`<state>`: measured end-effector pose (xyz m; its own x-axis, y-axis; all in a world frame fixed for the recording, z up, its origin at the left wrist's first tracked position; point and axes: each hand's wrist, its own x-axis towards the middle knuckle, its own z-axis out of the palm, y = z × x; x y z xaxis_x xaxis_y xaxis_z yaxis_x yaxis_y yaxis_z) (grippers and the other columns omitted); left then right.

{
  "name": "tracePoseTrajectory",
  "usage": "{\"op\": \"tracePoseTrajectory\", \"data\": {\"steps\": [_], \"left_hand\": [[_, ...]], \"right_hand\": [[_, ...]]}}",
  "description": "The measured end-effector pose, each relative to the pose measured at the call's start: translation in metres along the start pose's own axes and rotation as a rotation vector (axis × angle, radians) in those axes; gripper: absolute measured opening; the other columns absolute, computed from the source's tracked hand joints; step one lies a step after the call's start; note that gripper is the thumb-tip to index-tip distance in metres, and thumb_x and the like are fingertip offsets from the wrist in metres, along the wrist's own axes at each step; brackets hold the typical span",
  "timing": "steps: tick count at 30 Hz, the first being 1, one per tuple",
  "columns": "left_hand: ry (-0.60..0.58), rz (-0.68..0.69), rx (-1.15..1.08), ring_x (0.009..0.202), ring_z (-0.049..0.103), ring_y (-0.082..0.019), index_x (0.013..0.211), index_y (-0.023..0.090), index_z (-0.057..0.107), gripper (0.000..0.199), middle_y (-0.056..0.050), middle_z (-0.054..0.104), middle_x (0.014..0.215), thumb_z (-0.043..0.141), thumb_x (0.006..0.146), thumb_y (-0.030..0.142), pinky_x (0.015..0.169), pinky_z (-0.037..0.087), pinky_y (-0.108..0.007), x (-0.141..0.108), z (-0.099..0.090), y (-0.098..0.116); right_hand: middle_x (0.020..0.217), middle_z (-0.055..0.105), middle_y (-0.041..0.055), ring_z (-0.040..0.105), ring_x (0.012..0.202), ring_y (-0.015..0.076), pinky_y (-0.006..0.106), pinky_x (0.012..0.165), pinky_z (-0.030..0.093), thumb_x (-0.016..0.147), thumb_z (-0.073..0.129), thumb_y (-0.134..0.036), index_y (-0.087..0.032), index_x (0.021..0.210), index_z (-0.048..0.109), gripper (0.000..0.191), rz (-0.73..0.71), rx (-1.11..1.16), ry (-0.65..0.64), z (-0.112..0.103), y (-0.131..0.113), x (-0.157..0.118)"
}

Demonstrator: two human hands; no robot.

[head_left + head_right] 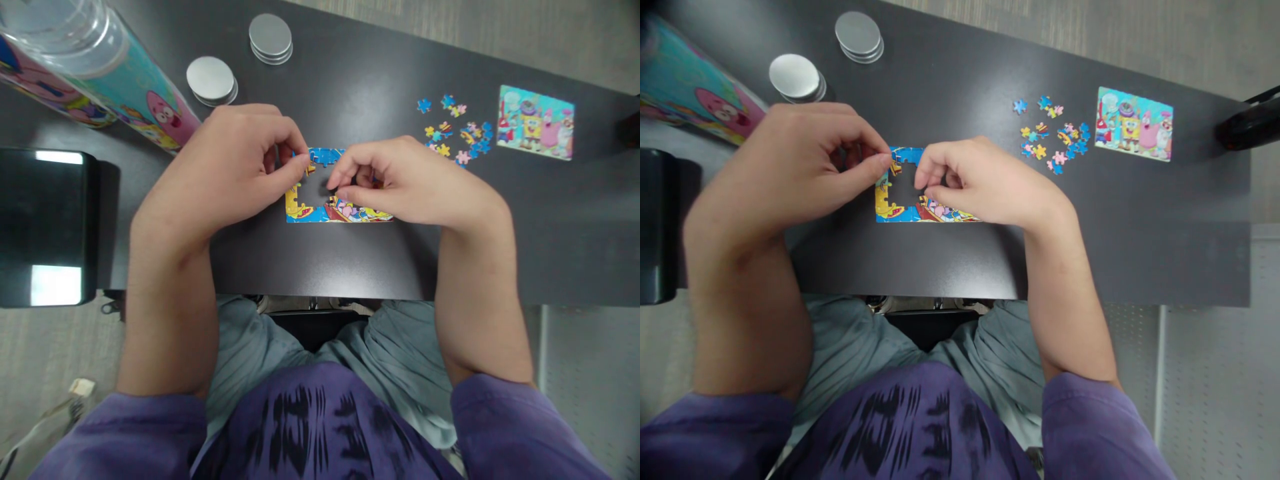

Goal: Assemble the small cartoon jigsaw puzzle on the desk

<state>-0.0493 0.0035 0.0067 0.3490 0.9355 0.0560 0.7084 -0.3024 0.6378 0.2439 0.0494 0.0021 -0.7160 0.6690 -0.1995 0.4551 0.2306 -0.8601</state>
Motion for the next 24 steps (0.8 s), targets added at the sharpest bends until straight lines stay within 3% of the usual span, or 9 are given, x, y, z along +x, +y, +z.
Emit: {"op": "tracePoseTrajectory", "data": {"steps": [5, 10, 16, 24], "left_hand": [[0.003, -0.024, 0.021, 0.090, 0.071, -0.033, 0.106, 0.028, 0.088, 0.043, -0.013, 0.085, 0.105, 0.064, 0.106, 0.064, 0.102, 0.060, -0.055, -0.0006, -0.0004, 0.0008], [0.002, -0.014, 0.030, 0.090, 0.071, -0.032, 0.107, 0.026, 0.090, 0.048, -0.014, 0.086, 0.106, 0.063, 0.106, 0.066, 0.099, 0.059, -0.054, 0.0001, -0.0001, 0.0006], [0.006, -0.005, 0.021, 0.089, 0.071, -0.032, 0.105, 0.024, 0.089, 0.049, -0.015, 0.085, 0.106, 0.064, 0.107, 0.067, 0.098, 0.058, -0.056, 0.0011, 0.0002, 0.0012], [-0.002, -0.018, 0.031, 0.094, 0.074, -0.033, 0.110, 0.023, 0.092, 0.050, -0.016, 0.086, 0.109, 0.064, 0.107, 0.063, 0.104, 0.062, -0.056, -0.0005, -0.0016, 0.0021]], "right_hand": [[0.100, 0.093, 0.0018, 0.082, 0.095, 0.0291, 0.041, 0.078, 0.059, 0.103, 0.096, -0.030, -0.033, 0.112, 0.093, 0.010, -0.002, -0.014, 0.008, 0.0013, -0.0008, 0.0012], [0.099, 0.092, 0.0026, 0.079, 0.092, 0.0287, 0.043, 0.083, 0.058, 0.103, 0.095, -0.029, -0.032, 0.112, 0.093, 0.010, -0.011, -0.036, 0.017, -0.0010, 0.0002, 0.0010], [0.118, 0.096, 0.0050, 0.079, 0.098, 0.0309, 0.048, 0.089, 0.062, 0.102, 0.096, -0.030, -0.033, 0.106, 0.091, 0.007, 0.009, -0.084, 0.061, -0.0057, -0.0017, -0.0003], [0.109, 0.083, 0.0037, 0.072, 0.090, 0.0292, 0.052, 0.082, 0.063, 0.089, 0.107, -0.036, -0.039, 0.095, 0.089, 0.019, -0.009, -0.149, 0.021, -0.0030, -0.0021, 0.0040]]}}
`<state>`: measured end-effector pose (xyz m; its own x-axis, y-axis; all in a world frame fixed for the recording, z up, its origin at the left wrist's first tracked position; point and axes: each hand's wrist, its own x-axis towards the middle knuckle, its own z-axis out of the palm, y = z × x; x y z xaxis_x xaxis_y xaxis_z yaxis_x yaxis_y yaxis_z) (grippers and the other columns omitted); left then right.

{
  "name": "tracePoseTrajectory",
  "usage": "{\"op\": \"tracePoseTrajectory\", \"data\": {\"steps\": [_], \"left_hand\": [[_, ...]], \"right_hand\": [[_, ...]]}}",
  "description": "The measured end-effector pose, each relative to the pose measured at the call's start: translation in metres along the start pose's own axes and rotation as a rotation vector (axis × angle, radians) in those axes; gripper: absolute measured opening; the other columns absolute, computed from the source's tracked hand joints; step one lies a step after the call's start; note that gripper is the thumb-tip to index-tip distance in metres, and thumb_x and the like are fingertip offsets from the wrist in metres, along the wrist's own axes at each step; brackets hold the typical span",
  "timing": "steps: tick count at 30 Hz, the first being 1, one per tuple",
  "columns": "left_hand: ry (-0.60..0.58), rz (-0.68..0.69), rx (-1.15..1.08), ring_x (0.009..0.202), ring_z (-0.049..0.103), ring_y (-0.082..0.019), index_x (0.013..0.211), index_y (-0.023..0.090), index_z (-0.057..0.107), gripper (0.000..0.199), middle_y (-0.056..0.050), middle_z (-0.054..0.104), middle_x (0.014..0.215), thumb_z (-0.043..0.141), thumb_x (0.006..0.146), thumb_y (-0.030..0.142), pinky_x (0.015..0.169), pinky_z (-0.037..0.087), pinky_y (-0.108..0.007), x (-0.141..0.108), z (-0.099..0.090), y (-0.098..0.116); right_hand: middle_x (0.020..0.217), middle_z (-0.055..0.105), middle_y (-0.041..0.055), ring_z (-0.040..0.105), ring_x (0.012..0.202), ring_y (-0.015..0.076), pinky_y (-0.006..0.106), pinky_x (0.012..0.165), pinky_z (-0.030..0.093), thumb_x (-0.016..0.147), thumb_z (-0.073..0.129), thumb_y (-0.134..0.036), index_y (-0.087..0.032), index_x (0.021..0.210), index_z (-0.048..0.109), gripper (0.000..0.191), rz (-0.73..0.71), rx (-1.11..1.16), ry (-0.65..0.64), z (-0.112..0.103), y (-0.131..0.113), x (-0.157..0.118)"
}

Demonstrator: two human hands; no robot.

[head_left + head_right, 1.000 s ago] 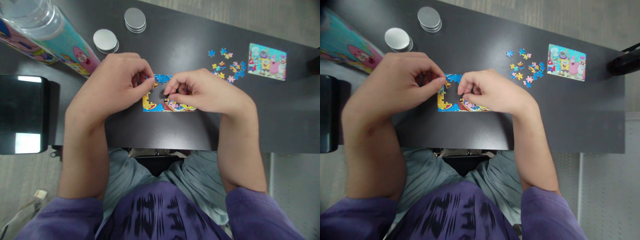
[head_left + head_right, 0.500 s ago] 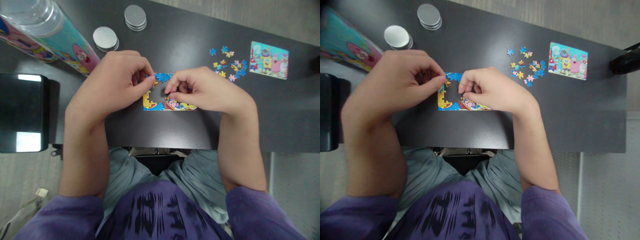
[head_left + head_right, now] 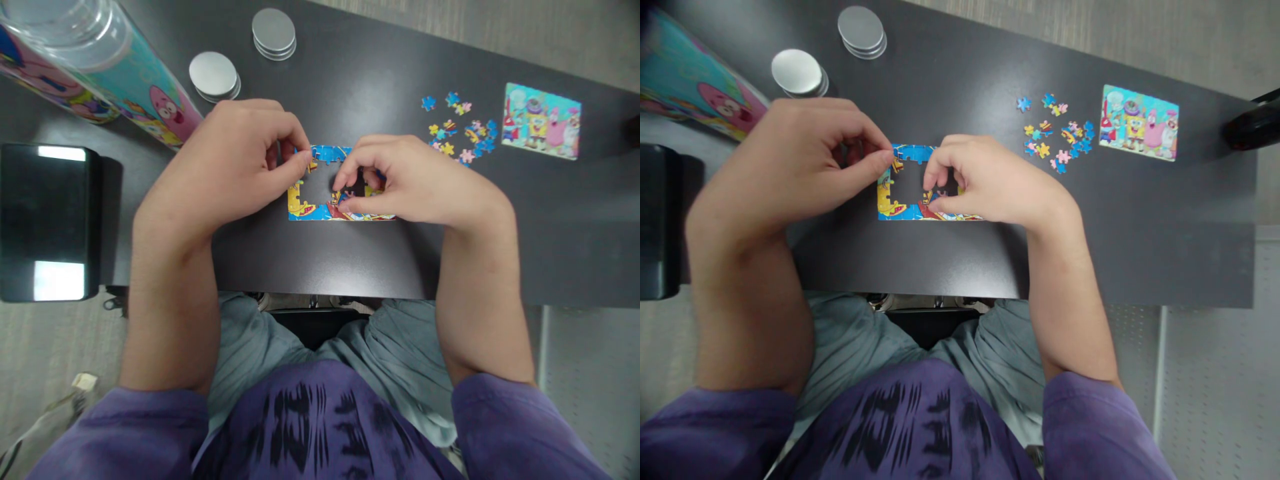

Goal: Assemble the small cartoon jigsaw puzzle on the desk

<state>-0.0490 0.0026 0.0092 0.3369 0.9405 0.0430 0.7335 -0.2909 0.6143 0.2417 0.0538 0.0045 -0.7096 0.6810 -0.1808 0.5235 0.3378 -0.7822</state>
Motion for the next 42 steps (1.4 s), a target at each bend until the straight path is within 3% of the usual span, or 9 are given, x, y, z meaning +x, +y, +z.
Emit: {"op": "tracePoseTrajectory", "data": {"steps": [4, 9, 16, 20, 22, 26, 34, 42], "left_hand": [[-0.004, -0.004, -0.002, 0.096, 0.074, -0.033, 0.107, 0.024, 0.090, 0.047, -0.014, 0.086, 0.109, 0.064, 0.108, 0.064, 0.106, 0.060, -0.056, 0.000, 0.000, 0.001], [0.003, -0.004, -0.008, 0.096, 0.075, -0.033, 0.104, 0.026, 0.087, 0.044, -0.013, 0.085, 0.108, 0.064, 0.106, 0.064, 0.105, 0.058, -0.054, 0.000, 0.001, -0.001], [-0.001, -0.008, 0.016, 0.096, 0.073, -0.033, 0.106, 0.028, 0.086, 0.044, -0.014, 0.088, 0.112, 0.062, 0.107, 0.064, 0.105, 0.061, -0.056, 0.001, 0.001, -0.001], [-0.020, -0.017, 0.018, 0.102, 0.078, -0.037, 0.107, 0.028, 0.087, 0.045, -0.015, 0.089, 0.113, 0.063, 0.108, 0.066, 0.108, 0.062, -0.060, 0.001, 0.000, -0.002], [-0.013, -0.015, 0.010, 0.103, 0.079, -0.037, 0.107, 0.029, 0.088, 0.046, -0.014, 0.090, 0.113, 0.064, 0.108, 0.068, 0.108, 0.063, -0.060, 0.001, 0.000, -0.003], [-0.009, 0.000, -0.003, 0.104, 0.079, -0.037, 0.105, 0.031, 0.089, 0.045, -0.012, 0.089, 0.110, 0.065, 0.107, 0.070, 0.106, 0.063, -0.059, 0.001, 0.001, -0.005], [-0.014, -0.012, 0.008, 0.106, 0.080, -0.037, 0.106, 0.031, 0.089, 0.043, -0.011, 0.088, 0.111, 0.063, 0.107, 0.066, 0.108, 0.063, -0.055, 0.001, 0.001, -0.002], [-0.008, -0.016, 0.000, 0.102, 0.077, -0.036, 0.106, 0.029, 0.089, 0.045, -0.013, 0.087, 0.111, 0.063, 0.107, 0.067, 0.110, 0.061, -0.054, 0.000, 0.001, -0.002]], "right_hand": [[0.106, 0.080, 0.0039, 0.069, 0.088, 0.0287, 0.053, 0.081, 0.062, 0.088, 0.103, -0.032, -0.038, 0.096, 0.088, 0.017, -0.035, -0.025, -0.014, 0.002, 0.002, 0.001], [0.106, 0.080, 0.0049, 0.070, 0.090, 0.0302, 0.056, 0.089, 0.063, 0.094, 0.103, -0.038, -0.039, 0.093, 0.085, 0.018, -0.023, -0.023, -0.017, 0.001, -0.003, 0.000], [0.089, 0.075, 0.0006, 0.063, 0.079, 0.0259, 0.051, 0.076, 0.057, 0.094, 0.099, -0.034, -0.038, 0.096, 0.082, 0.018, -0.057, -0.062, -0.019, 0.003, -0.003, 0.000], [0.073, 0.065, -0.0049, 0.058, 0.069, 0.0229, 0.044, 0.064, 0.046, 0.097, 0.098, -0.028, -0.035, 0.099, 0.083, 0.017, -0.029, 0.045, -0.060, 0.003, -0.005, -0.005], [0.078, 0.074, -0.0045, 0.061, 0.071, 0.0209, 0.042, 0.066, 0.046, 0.101, 0.099, -0.027, -0.033, 0.103, 0.085, 0.016, -0.023, 0.118, -0.051, 0.001, -0.006, -0.007], [0.111, 0.093, 0.0010, 0.076, 0.090, 0.0225, 0.041, 0.082, 0.058, 0.114, 0.095, -0.034, -0.031, 0.125, 0.092, 0.012, -0.042, 0.183, -0.035, 0.000, -0.008, -0.008], [0.110, 0.095, 0.0029, 0.087, 0.104, 0.0303, 0.048, 0.097, 0.068, 0.118, 0.096, -0.039, -0.034, 0.116, 0.092, 0.007, -0.013, 0.254, -0.015, 0.003, -0.002, -0.008], [0.113, 0.096, 0.0008, 0.090, 0.109, 0.0292, 0.045, 0.101, 0.072, 0.108, 0.104, -0.029, -0.036, 0.118, 0.093, 0.016, 0.019, 0.343, -0.011, 0.002, 0.001, -0.009]]}}
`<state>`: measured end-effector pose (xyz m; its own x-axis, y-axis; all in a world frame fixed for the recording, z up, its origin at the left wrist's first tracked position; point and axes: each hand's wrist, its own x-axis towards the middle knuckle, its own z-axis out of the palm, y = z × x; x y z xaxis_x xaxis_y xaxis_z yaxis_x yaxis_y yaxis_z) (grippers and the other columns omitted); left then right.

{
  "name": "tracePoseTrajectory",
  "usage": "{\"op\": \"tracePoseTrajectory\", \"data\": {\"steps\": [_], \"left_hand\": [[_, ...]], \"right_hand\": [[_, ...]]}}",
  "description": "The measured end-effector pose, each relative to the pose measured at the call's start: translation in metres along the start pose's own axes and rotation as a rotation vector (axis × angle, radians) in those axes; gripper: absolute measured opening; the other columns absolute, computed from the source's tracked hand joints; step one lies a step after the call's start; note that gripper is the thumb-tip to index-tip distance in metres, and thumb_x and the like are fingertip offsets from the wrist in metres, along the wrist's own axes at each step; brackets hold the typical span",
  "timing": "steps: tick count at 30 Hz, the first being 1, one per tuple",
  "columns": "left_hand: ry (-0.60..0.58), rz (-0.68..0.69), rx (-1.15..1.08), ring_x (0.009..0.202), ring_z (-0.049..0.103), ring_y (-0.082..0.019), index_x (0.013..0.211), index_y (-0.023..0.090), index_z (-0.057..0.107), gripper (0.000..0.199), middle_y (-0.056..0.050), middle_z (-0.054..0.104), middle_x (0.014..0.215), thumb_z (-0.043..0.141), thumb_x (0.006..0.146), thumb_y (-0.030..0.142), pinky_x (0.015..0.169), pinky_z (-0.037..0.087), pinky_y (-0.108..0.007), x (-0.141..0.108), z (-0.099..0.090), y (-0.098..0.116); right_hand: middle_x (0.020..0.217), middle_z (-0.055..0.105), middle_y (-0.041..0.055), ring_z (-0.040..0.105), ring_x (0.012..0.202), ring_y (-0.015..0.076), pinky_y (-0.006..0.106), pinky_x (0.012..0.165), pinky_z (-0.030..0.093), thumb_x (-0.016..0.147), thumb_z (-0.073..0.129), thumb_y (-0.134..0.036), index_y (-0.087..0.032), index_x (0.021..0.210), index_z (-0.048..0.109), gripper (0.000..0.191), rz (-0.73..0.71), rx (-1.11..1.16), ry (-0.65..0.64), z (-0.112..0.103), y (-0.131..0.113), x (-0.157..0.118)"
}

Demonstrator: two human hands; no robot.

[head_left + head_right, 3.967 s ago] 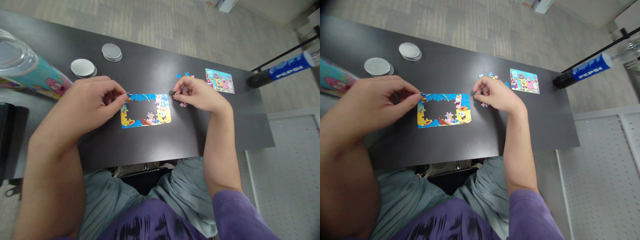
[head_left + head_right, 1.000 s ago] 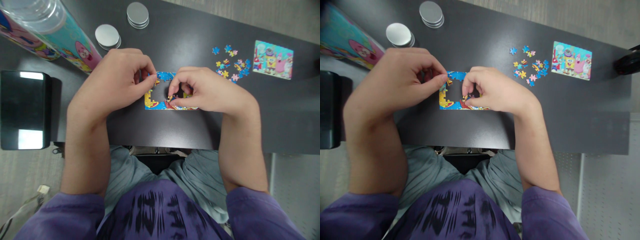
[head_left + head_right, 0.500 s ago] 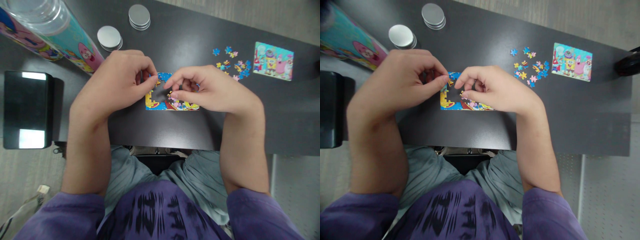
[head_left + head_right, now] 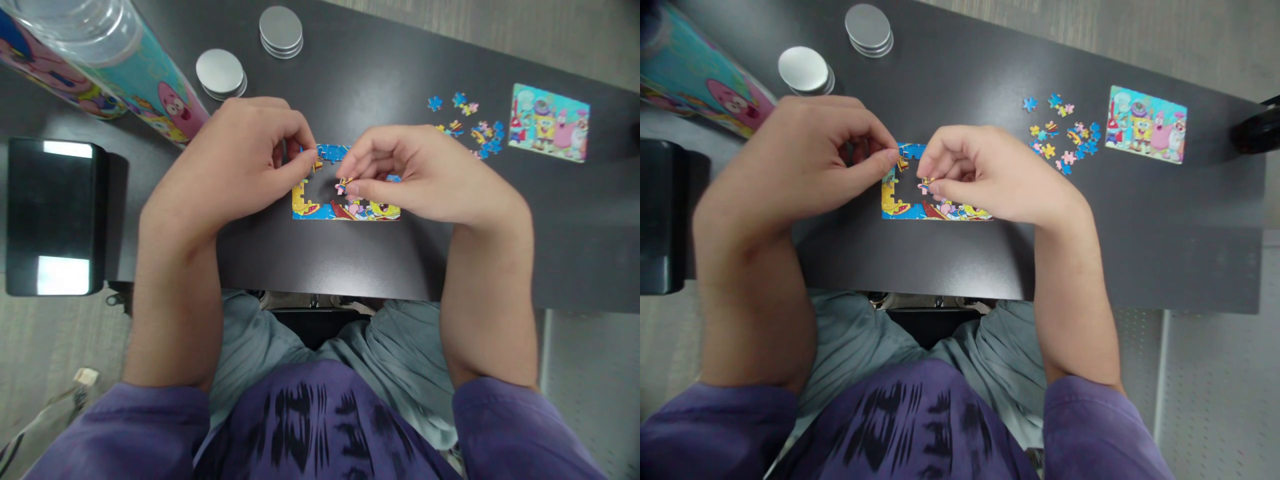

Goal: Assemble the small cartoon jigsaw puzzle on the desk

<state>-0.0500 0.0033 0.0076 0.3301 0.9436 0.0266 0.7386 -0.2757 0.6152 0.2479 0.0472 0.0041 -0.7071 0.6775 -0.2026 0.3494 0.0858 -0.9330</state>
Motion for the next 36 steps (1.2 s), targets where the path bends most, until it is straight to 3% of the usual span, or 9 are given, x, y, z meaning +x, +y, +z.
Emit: {"op": "tracePoseTrajectory", "data": {"steps": [6, 12, 17, 25, 28, 32, 36], "left_hand": [[-0.043, -0.053, 0.053, 0.108, 0.079, -0.034, 0.115, 0.028, 0.091, 0.049, -0.009, 0.087, 0.117, 0.054, 0.107, 0.060, 0.113, 0.061, -0.050, 0.000, -0.001, 0.005], [-0.074, -0.066, 0.150, 0.108, 0.081, -0.033, 0.122, 0.025, 0.092, 0.054, -0.009, 0.088, 0.121, 0.049, 0.108, 0.055, 0.114, 0.064, -0.047, 0.002, -0.003, 0.010], [-0.112, -0.097, 0.203, 0.112, 0.081, -0.031, 0.127, 0.024, 0.093, 0.049, -0.008, 0.091, 0.125, 0.052, 0.113, 0.047, 0.119, 0.066, -0.044, 0.003, -0.004, 0.014], [-0.114, -0.066, 0.215, 0.104, 0.078, -0.027, 0.124, 0.022, 0.093, 0.040, -0.006, 0.087, 0.121, 0.058, 0.116, 0.039, 0.112, 0.064, -0.040, 0.003, -0.002, 0.015], [-0.092, -0.037, 0.196, 0.097, 0.074, -0.024, 0.121, 0.021, 0.092, 0.039, -0.005, 0.084, 0.114, 0.059, 0.115, 0.041, 0.103, 0.061, -0.038, 0.002, -0.001, 0.009], [-0.004, 0.072, 0.118, 0.084, 0.068, -0.025, 0.115, 0.025, 0.090, 0.039, -0.004, 0.074, 0.099, 0.058, 0.114, 0.047, 0.085, 0.053, -0.041, -0.001, 0.000, -0.007], [0.053, 0.113, 0.095, 0.077, 0.059, -0.020, 0.111, 0.026, 0.087, 0.039, -0.002, 0.072, 0.096, 0.059, 0.115, 0.052, 0.077, 0.042, -0.041, -0.002, 0.004, -0.018]], "right_hand": [[0.115, 0.099, 0.0050, 0.090, 0.109, 0.0369, 0.050, 0.099, 0.073, 0.099, 0.110, -0.034, -0.036, 0.105, 0.098, 0.013, -0.022, -0.009, 0.038, 0.001, -0.004, 0.002], [0.116, 0.094, 0.0031, 0.089, 0.113, 0.0328, 0.049, 0.104, 0.069, 0.104, 0.105, -0.030, -0.034, 0.119, 0.095, 0.019, -0.063, -0.002, 0.042, -0.002, 0.007, 0.003], [0.111, 0.093, 0.0043, 0.086, 0.109, 0.0341, 0.050, 0.104, 0.070, 0.108, 0.106, -0.045, -0.032, 0.113, 0.095, 0.018, -0.062, -0.071, 0.114, 0.000, 0.006, 0.002], [0.108, 0.094, 0.0045, 0.085, 0.105, 0.0329, 0.050, 0.102, 0.069, 0.107, 0.103, -0.037, -0.033, 0.112, 0.096, 0.010, -0.051, -0.144, 0.144, -0.001, 0.005, 0.004], [0.107, 0.092, 0.0040, 0.083, 0.101, 0.0305, 0.049, 0.097, 0.069, 0.104, 0.106, -0.036, -0.034, 0.112, 0.096, 0.013, -0.035, -0.154, 0.219, -0.014, 0.008, -0.001], [0.104, 0.091, 0.0050, 0.082, 0.096, 0.0270, 0.046, 0.089, 0.064, 0.094, 0.108, -0.026, -0.031, 0.105, 0.092, 0.020, -0.085, -0.143, 0.451, -0.047, 0.010, -0.022], [0.101, 0.090, 0.0053, 0.084, 0.099, 0.0306, 0.049, 0.093, 0.070, 0.089, 0.116, -0.036, -0.033, 0.101, 0.087, 0.031, 0.025, -0.215, 0.633, -0.084, 0.016, -0.050]]}}
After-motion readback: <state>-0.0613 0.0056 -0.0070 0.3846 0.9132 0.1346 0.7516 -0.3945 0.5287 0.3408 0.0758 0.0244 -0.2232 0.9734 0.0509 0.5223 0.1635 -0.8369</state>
